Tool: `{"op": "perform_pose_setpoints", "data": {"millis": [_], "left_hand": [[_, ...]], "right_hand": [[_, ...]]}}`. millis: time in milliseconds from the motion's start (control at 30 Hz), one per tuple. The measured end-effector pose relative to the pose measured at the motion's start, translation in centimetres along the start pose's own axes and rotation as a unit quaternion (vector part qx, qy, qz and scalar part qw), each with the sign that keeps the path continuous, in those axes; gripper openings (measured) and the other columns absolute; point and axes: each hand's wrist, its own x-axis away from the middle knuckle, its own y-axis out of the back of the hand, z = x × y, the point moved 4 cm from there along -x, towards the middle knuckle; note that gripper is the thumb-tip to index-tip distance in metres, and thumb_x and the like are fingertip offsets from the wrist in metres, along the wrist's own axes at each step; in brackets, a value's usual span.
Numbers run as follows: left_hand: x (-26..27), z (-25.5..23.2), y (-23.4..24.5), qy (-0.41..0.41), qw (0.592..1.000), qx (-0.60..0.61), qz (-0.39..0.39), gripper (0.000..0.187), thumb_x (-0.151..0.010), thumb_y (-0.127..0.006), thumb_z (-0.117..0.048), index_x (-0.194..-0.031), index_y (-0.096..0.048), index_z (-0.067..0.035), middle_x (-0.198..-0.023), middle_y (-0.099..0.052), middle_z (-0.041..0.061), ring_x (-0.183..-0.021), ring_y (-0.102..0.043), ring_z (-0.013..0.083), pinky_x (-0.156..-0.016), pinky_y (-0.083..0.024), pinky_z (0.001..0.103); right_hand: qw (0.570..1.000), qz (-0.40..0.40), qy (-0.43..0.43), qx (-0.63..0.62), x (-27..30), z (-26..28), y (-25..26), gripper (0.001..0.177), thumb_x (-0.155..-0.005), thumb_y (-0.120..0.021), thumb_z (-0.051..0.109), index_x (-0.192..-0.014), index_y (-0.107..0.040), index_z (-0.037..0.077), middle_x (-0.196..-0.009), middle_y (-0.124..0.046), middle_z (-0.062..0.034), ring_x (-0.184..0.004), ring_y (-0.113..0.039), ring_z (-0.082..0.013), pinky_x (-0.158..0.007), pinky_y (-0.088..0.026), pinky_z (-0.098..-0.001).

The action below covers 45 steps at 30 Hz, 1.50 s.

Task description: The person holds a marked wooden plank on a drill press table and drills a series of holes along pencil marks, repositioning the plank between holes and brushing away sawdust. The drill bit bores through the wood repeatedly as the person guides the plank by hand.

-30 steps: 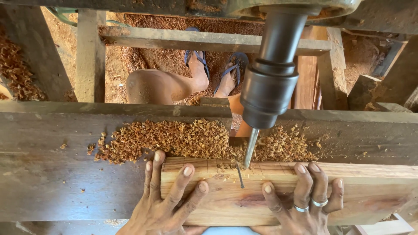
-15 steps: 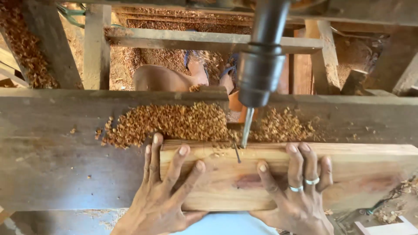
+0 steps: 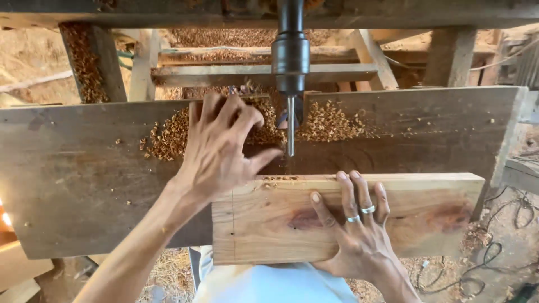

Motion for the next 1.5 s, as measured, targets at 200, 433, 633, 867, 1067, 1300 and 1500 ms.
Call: {"op": "perform_pose_setpoints", "data": {"millis": [200, 433, 633, 867, 1067, 1300, 1500], "left_hand": [[1.0, 4.1, 3.8, 0.221, 0.937, 0.25, -0.099, 0.043, -0.098, -0.053, -0.06, -0.112, -0.064, -0.02, -0.118, -0.058, 0.0, -0.114, -0.058, 0.016, -0.099, -0.056, 0.042], [7.9, -2.5, 1.7, -0.004, 0.995, 0.088, -0.053, 0.082, -0.09, -0.07, -0.066, -0.146, -0.041, -0.013, -0.152, -0.042, 0.017, -0.144, -0.036, 0.0319, -0.12, -0.03, 0.061], [12.7, -2.0, -2.0, 0.029, 0.99, 0.073, 0.114, 0.121, -0.07, -0.057, -0.09, -0.16, -0.009, -0.024, -0.165, 0.002, 0.02, -0.148, -0.002, 0.0543, -0.116, -0.005, 0.077], [11.4, -0.2, -3.7, 0.045, 0.985, 0.073, 0.152, 0.119, -0.069, -0.069, -0.083, -0.159, -0.016, -0.026, -0.166, 0.004, 0.017, -0.142, -0.004, 0.0651, -0.111, -0.014, 0.08], [9.7, 1.4, -4.1, 0.055, 0.977, 0.114, 0.171, 0.116, -0.065, -0.085, -0.066, -0.156, -0.026, -0.025, -0.164, 0.0, 0.014, -0.14, -0.003, 0.0674, -0.109, -0.015, 0.081], [9.3, 1.9, -4.3, 0.061, 0.975, 0.129, 0.17, 0.116, -0.063, -0.088, -0.064, -0.155, -0.028, -0.026, -0.164, -0.002, 0.012, -0.14, -0.003, 0.0672, -0.108, -0.015, 0.081], [9.3, 2.1, -4.3, 0.061, 0.974, 0.134, 0.171, 0.114, -0.063, -0.088, -0.062, -0.155, -0.031, -0.026, -0.164, -0.002, 0.011, -0.141, -0.002, 0.0672, -0.109, -0.015, 0.081]], "right_hand": [[1.0, 0.006, -0.006, -0.001, 0.7, 0.6, 0.4, 0.132, -0.033, -0.085, 0.074, -0.147, -0.043, 0.023, -0.157, -0.015, -0.0319, -0.146, -0.011, -0.0507, -0.114, -0.002, -0.072], [1.0, 0.021, -0.011, 0.019, -0.2, 0.2, 0.1, 0.127, -0.036, -0.085, 0.075, -0.145, -0.045, 0.023, -0.156, -0.018, -0.0316, -0.145, -0.014, -0.0512, -0.113, -0.005, -0.0726], [0.999, 0.01, 0.013, 0.03, -2.7, -1.1, -0.7, 0.119, -0.04, -0.084, 0.072, -0.143, -0.051, 0.021, -0.154, -0.025, -0.0311, -0.142, -0.025, -0.0518, -0.11, -0.012, -0.0727], [0.999, 0.025, -0.004, 0.03, -4.9, -2.6, -1.4, 0.106, -0.052, -0.085, 0.075, -0.139, -0.055, 0.022, -0.149, -0.032, -0.0327, -0.139, -0.027, -0.0537, -0.11, -0.007, -0.0714], [0.998, 0.022, -0.022, 0.048, -6.4, -3.7, -1.7, 0.1, -0.055, -0.082, 0.072, -0.139, -0.055, 0.026, -0.148, -0.034, -0.0312, -0.141, -0.026, -0.0525, -0.11, -0.008, -0.0738], [0.997, 0.056, -0.029, 0.046, -6.5, -4.4, -2.3, 0.11, -0.052, -0.082, 0.075, -0.145, -0.044, 0.029, -0.145, -0.028, -0.0323, -0.139, -0.02, -0.0553, -0.102, -0.01, -0.0822], [0.998, 0.043, -0.024, 0.048, -7.0, -4.2, -2.0, 0.109, -0.052, -0.084, 0.073, -0.144, -0.045, 0.028, -0.147, -0.029, -0.0335, -0.14, -0.023, -0.0547, -0.102, -0.011, -0.0804]]}}
